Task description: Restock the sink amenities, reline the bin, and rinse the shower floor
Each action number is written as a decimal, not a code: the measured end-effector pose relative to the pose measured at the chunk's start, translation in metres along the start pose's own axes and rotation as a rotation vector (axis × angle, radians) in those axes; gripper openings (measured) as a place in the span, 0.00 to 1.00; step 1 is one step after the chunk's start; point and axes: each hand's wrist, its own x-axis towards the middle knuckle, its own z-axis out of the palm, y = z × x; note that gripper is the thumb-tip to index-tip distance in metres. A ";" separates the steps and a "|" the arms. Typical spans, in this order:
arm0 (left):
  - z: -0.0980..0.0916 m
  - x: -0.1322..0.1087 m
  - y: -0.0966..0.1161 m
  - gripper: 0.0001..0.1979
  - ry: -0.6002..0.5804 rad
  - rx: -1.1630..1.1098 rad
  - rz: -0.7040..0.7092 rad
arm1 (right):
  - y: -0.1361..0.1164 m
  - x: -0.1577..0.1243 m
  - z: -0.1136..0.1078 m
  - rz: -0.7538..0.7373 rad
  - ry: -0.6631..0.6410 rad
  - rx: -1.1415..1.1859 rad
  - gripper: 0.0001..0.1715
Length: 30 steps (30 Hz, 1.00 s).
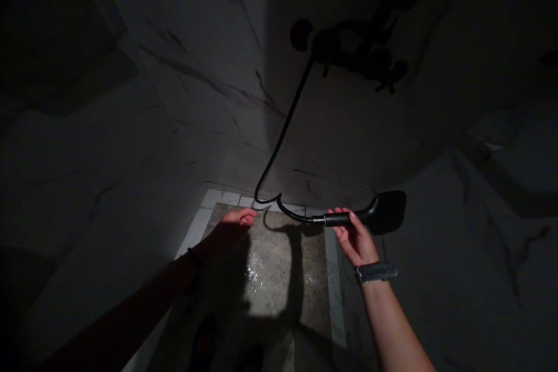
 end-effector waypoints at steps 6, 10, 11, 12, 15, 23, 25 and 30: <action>0.001 -0.009 -0.006 0.11 -0.104 -0.006 0.150 | -0.017 -0.006 -0.014 0.000 -0.025 -0.076 0.24; 0.004 -0.006 0.000 0.12 -0.053 -0.009 0.231 | -0.020 -0.010 -0.027 0.022 -0.032 -0.106 0.22; 0.006 -0.005 0.004 0.13 -0.056 -0.033 0.247 | -0.019 -0.011 -0.032 0.032 -0.038 -0.115 0.22; 0.009 -0.004 0.009 0.13 -0.067 -0.052 0.251 | -0.018 -0.012 -0.036 0.040 -0.045 -0.124 0.22; 0.023 -0.001 0.036 0.13 -0.107 -0.057 0.136 | -0.011 -0.015 -0.047 0.054 -0.060 -0.142 0.21; 0.090 0.017 0.127 0.15 -0.592 0.276 0.105 | 0.005 -0.029 -0.048 0.115 -0.127 -0.204 0.18; 0.098 0.022 0.132 0.19 -0.750 0.221 0.060 | 0.007 -0.032 -0.047 0.123 -0.134 -0.217 0.19; 0.102 0.024 0.127 0.16 -1.055 -0.169 -0.160 | 0.010 -0.039 -0.046 0.149 -0.193 -0.216 0.19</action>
